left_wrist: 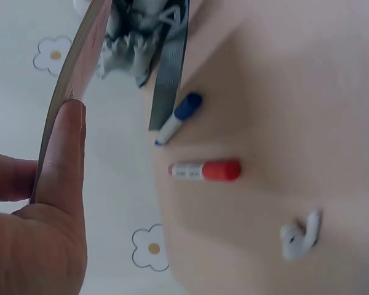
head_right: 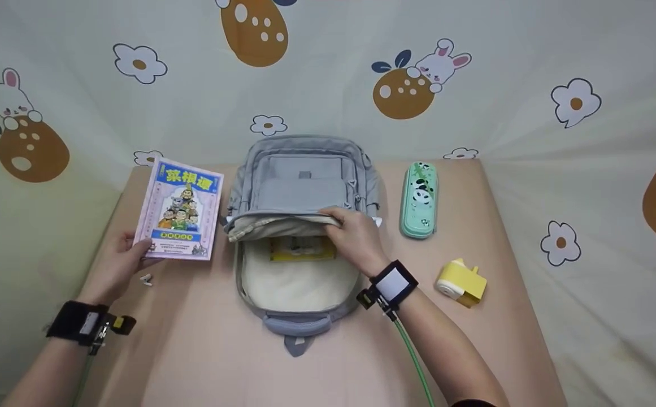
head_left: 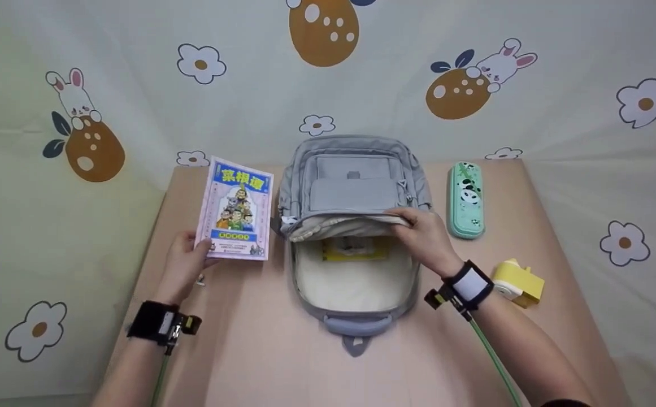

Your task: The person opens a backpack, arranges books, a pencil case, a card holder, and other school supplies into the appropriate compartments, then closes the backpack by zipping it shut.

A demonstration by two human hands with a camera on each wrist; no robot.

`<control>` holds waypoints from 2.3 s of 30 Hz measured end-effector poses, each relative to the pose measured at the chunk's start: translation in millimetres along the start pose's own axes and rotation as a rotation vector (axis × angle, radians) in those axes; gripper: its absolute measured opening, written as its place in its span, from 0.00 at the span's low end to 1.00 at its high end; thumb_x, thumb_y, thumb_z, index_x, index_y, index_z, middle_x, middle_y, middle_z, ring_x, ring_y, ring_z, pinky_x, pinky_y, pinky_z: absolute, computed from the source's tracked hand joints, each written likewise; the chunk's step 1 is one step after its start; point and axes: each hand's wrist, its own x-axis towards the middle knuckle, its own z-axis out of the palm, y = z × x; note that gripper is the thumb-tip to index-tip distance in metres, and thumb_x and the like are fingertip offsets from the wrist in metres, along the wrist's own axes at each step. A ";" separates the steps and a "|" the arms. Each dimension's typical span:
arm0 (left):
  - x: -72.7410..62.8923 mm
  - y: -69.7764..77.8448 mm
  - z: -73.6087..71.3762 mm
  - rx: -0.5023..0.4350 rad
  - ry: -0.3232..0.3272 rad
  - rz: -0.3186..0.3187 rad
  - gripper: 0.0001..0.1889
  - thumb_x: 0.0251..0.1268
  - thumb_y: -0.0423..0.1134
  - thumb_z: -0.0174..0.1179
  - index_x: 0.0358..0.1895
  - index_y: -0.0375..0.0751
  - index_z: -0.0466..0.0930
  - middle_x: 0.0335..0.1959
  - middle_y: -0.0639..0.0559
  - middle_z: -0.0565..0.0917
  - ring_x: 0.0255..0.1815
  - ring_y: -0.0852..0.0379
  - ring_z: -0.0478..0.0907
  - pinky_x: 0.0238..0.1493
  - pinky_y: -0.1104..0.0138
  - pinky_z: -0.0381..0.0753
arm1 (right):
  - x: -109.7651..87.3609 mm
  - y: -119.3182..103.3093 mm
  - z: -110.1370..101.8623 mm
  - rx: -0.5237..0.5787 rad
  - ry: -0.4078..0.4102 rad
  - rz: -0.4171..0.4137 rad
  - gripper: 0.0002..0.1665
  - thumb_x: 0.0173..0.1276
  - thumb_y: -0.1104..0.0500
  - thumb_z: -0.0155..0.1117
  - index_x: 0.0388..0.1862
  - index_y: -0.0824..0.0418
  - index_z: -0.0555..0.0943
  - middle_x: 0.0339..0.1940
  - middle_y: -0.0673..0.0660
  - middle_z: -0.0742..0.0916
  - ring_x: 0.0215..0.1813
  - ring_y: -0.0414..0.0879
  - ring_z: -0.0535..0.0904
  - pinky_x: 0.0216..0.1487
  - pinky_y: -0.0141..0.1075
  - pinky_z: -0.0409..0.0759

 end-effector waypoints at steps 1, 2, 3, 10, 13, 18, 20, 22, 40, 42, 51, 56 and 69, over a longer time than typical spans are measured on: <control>-3.5 -2.1 1.5 -0.013 -0.003 -0.011 0.20 0.80 0.28 0.42 0.66 0.19 0.52 0.61 0.20 0.70 0.43 0.53 0.87 0.51 0.63 0.84 | 0.6 -0.3 -0.1 0.000 0.007 0.005 0.16 0.67 0.70 0.64 0.49 0.60 0.89 0.46 0.55 0.91 0.40 0.44 0.86 0.41 0.37 0.84; -6.9 -3.8 2.6 -0.022 -0.007 -0.021 0.20 0.80 0.28 0.42 0.66 0.19 0.52 0.61 0.19 0.70 0.41 0.54 0.87 0.51 0.63 0.84 | 1.3 -0.7 -0.1 0.002 0.010 0.010 0.15 0.67 0.70 0.64 0.50 0.60 0.89 0.46 0.55 0.91 0.39 0.43 0.85 0.40 0.37 0.83; -10.0 -5.3 3.2 -0.028 -0.012 -0.033 0.19 0.79 0.28 0.42 0.65 0.19 0.53 0.60 0.19 0.71 0.40 0.55 0.87 0.50 0.62 0.85 | 1.8 -1.0 -0.4 0.002 0.014 0.014 0.15 0.67 0.70 0.64 0.49 0.60 0.89 0.46 0.55 0.91 0.39 0.43 0.85 0.40 0.37 0.82; -27.6 -7.8 -10.5 -0.011 -0.086 -0.135 0.19 0.79 0.28 0.44 0.64 0.19 0.53 0.57 0.23 0.74 0.42 0.54 0.87 0.49 0.63 0.85 | 5.3 -2.3 -0.1 0.027 0.037 0.043 0.13 0.67 0.67 0.66 0.48 0.59 0.89 0.46 0.53 0.91 0.45 0.43 0.86 0.47 0.40 0.84; -34.4 -8.3 -23.4 0.013 -0.133 -0.191 0.20 0.80 0.29 0.44 0.65 0.21 0.52 0.57 0.26 0.74 0.45 0.53 0.87 0.51 0.63 0.85 | 6.5 -3.4 1.2 0.045 0.051 0.055 0.13 0.68 0.67 0.67 0.49 0.60 0.89 0.46 0.54 0.91 0.46 0.44 0.87 0.47 0.40 0.85; -43.1 -12.0 -41.4 0.013 -0.215 -0.264 0.21 0.80 0.30 0.45 0.66 0.23 0.50 0.55 0.31 0.76 0.46 0.52 0.87 0.51 0.63 0.84 | 7.9 -5.1 3.3 0.070 0.062 0.068 0.12 0.68 0.67 0.67 0.49 0.61 0.89 0.47 0.55 0.91 0.47 0.46 0.87 0.48 0.40 0.85; -46.7 -13.2 -46.1 0.009 -0.239 -0.290 0.22 0.80 0.30 0.46 0.66 0.23 0.50 0.53 0.33 0.77 0.45 0.51 0.87 0.50 0.63 0.85 | 8.0 -5.7 3.6 0.073 0.062 0.072 0.12 0.68 0.67 0.67 0.49 0.61 0.89 0.47 0.56 0.91 0.48 0.46 0.87 0.49 0.40 0.85; -49.8 -13.4 -49.0 0.014 -0.273 -0.305 0.23 0.80 0.31 0.47 0.67 0.23 0.51 0.52 0.34 0.78 0.45 0.50 0.87 0.50 0.62 0.85 | 8.3 -6.0 3.3 0.076 0.063 0.073 0.12 0.68 0.67 0.67 0.49 0.61 0.89 0.48 0.56 0.90 0.48 0.46 0.87 0.50 0.41 0.85; -55.7 -18.5 40.2 -0.266 -0.622 -0.502 0.24 0.78 0.30 0.53 0.67 0.24 0.54 0.58 0.30 0.79 0.57 0.38 0.83 0.57 0.55 0.81 | 8.4 -8.0 0.1 0.057 0.061 0.090 0.14 0.67 0.67 0.66 0.50 0.62 0.88 0.48 0.56 0.90 0.47 0.47 0.87 0.48 0.40 0.84; -55.3 -17.4 51.6 -0.281 -0.648 -0.513 0.24 0.78 0.30 0.53 0.68 0.24 0.55 0.59 0.29 0.78 0.57 0.38 0.83 0.56 0.56 0.82 | 8.7 -8.1 0.2 0.070 0.056 0.091 0.14 0.67 0.67 0.67 0.50 0.61 0.88 0.48 0.56 0.90 0.48 0.46 0.87 0.49 0.41 0.85; -46.5 -4.4 115.5 -0.391 -0.669 -0.540 0.23 0.80 0.28 0.47 0.69 0.25 0.53 0.63 0.27 0.75 0.59 0.38 0.81 0.60 0.57 0.79 | 8.4 -8.9 0.6 0.078 0.073 0.074 0.14 0.66 0.67 0.68 0.49 0.63 0.88 0.48 0.57 0.90 0.48 0.48 0.87 0.51 0.41 0.84; -36.7 -6.2 142.5 -0.447 -0.614 -0.532 0.24 0.81 0.28 0.42 0.73 0.22 0.51 0.64 0.25 0.73 0.61 0.37 0.80 0.60 0.58 0.79 | 8.5 -9.3 1.3 0.069 0.079 0.058 0.13 0.65 0.68 0.70 0.48 0.62 0.89 0.47 0.57 0.91 0.48 0.50 0.87 0.53 0.43 0.84; -16.8 -12.4 179.8 -0.590 -0.452 -0.480 0.28 0.77 0.23 0.41 0.76 0.24 0.47 0.69 0.23 0.67 0.69 0.32 0.70 0.62 0.57 0.79 | 6.2 -9.1 1.3 0.042 0.054 0.070 0.12 0.67 0.65 0.69 0.49 0.61 0.89 0.48 0.56 0.90 0.47 0.46 0.87 0.49 0.40 0.84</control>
